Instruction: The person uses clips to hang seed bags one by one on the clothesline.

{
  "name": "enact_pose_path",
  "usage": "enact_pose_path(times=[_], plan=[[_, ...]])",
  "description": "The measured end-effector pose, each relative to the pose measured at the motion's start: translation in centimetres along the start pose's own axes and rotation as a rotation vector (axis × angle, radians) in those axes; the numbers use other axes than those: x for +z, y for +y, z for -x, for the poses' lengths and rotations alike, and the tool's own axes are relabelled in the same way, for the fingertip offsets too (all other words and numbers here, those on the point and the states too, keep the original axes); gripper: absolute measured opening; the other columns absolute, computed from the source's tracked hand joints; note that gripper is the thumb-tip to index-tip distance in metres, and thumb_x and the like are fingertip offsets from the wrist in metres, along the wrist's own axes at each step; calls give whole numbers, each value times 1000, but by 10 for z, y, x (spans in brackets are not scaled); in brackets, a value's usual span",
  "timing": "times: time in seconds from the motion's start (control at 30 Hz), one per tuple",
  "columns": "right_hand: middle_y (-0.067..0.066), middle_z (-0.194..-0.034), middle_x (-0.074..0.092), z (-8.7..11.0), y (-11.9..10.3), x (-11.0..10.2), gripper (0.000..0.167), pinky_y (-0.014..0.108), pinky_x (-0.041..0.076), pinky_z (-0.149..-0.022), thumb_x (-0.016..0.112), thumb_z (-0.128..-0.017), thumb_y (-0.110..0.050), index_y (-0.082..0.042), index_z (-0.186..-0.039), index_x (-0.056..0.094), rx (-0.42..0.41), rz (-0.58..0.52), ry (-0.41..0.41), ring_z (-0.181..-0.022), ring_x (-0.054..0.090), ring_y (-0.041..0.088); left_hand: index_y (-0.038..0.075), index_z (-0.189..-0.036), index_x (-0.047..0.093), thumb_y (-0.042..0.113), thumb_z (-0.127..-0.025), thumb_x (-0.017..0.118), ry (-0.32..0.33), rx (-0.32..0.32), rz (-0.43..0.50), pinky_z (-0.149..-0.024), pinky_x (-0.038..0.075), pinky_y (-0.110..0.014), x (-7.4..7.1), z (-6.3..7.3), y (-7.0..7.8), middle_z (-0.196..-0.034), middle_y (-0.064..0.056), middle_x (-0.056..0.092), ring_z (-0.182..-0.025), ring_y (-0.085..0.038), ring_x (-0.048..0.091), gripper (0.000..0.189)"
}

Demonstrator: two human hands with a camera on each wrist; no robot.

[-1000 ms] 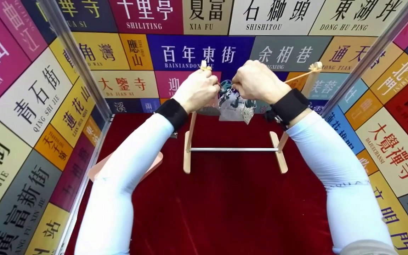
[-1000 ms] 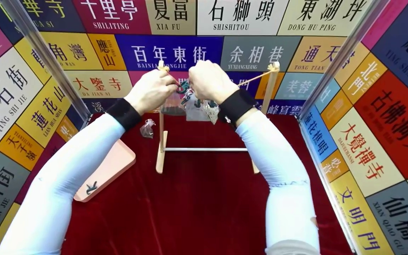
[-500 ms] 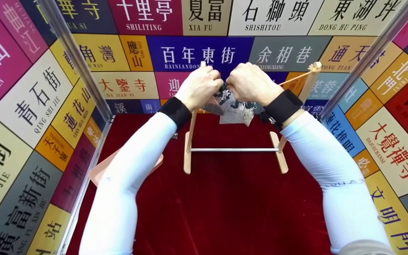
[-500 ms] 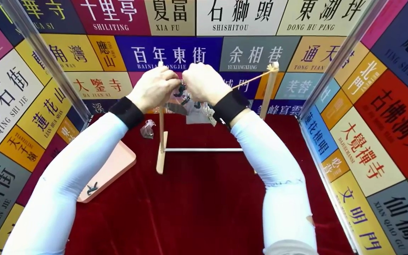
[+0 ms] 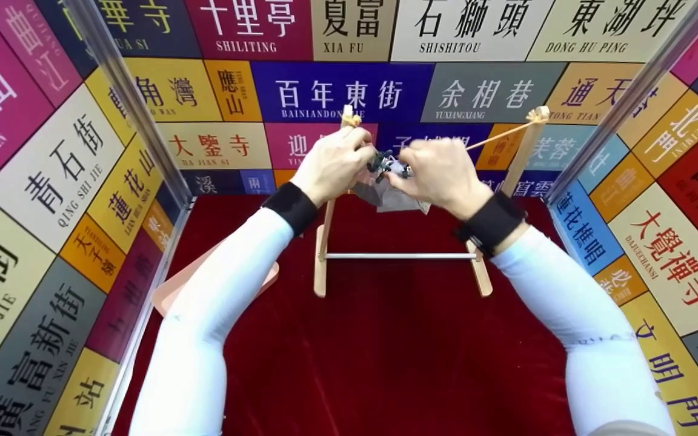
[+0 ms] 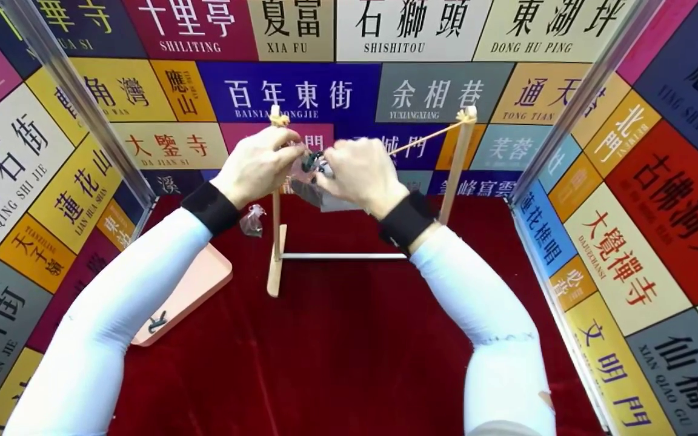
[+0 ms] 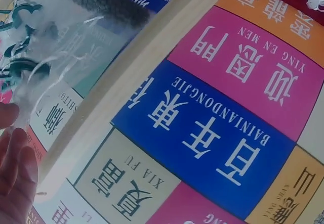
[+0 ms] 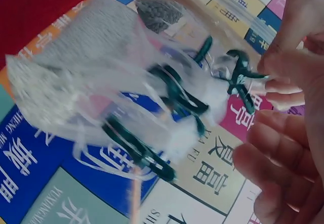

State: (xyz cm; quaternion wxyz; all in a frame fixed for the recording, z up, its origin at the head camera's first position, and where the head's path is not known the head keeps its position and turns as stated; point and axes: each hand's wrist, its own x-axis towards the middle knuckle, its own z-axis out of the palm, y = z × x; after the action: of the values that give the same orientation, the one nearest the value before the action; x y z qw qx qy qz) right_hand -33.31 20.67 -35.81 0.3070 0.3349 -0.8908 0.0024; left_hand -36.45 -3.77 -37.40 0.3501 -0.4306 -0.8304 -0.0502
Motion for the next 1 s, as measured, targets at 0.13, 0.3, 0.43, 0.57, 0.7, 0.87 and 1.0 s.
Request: enact_pose_path(times=[0.13, 0.3, 0.43, 0.57, 0.7, 0.87, 1.0], plan=[[7, -65, 68, 22, -3, 11, 38, 44, 49, -42, 81, -97, -37, -8, -74, 71, 10, -14, -7, -48, 58, 25, 3, -111, 80, 5, -98, 77, 29, -33, 12, -92, 68, -42, 1, 18, -6, -116, -16, 79, -103, -34, 77, 13], [8, -70, 71, 56, -1, 30, 31, 47, 55, -46, 80, -97, -32, -10, -77, 71, 61, -60, -63, -52, 62, 27, 4, -111, 80, 9, -102, 71, -24, -169, 55, -88, 68, -45, 9, 62, -19, -111, -15, 80, -98, -34, 76, 14], [10, -81, 75, 91, 4, 51, 24, 50, 60, -52, 78, -97, -31, -8, -88, 78, 149, -102, -143, -60, 68, 31, 4, -113, 80, 13, -102, 70, -121, -314, 88, -90, 68, -49, 24, 115, -30, -112, -15, 80, -101, -36, 76, 18], [13, -93, 79, 128, 11, 70, 26, 58, 64, -60, 79, -96, -32, -7, -102, 82, 275, -130, -225, -74, 76, 40, 3, -112, 81, 11, -101, 68, -163, -466, 131, -84, 67, -56, 37, 173, -39, -109, -18, 80, -96, -41, 77, 20], [18, -107, 80, 159, 21, 80, 36, 66, 65, -68, 80, -94, -33, -4, -115, 82, 411, -143, -301, -92, 78, 48, 2, -102, 80, 9, -98, 66, -201, -626, 145, -76, 64, -62, 46, 231, -44, -102, -21, 79, -89, -46, 77, 16], [25, -128, 75, 190, 30, 88, 56, 70, 64, -78, 82, -91, -37, -1, -133, 75, 525, -162, -443, -113, 73, 50, 1, -91, 75, 9, -94, 64, -364, -871, 189, -73, 62, -68, 52, 300, -42, -90, -26, 78, -85, -52, 77, 14], [27, -135, 72, 207, 32, 93, 63, 70, 64, -82, 83, -91, -39, -1, -140, 72, 574, -188, -516, -118, 70, 51, 1, -84, 71, 12, -91, 64, -577, -1017, 211, -72, 62, -67, 52, 342, -38, -87, -26, 78, -83, -50, 77, 14]])
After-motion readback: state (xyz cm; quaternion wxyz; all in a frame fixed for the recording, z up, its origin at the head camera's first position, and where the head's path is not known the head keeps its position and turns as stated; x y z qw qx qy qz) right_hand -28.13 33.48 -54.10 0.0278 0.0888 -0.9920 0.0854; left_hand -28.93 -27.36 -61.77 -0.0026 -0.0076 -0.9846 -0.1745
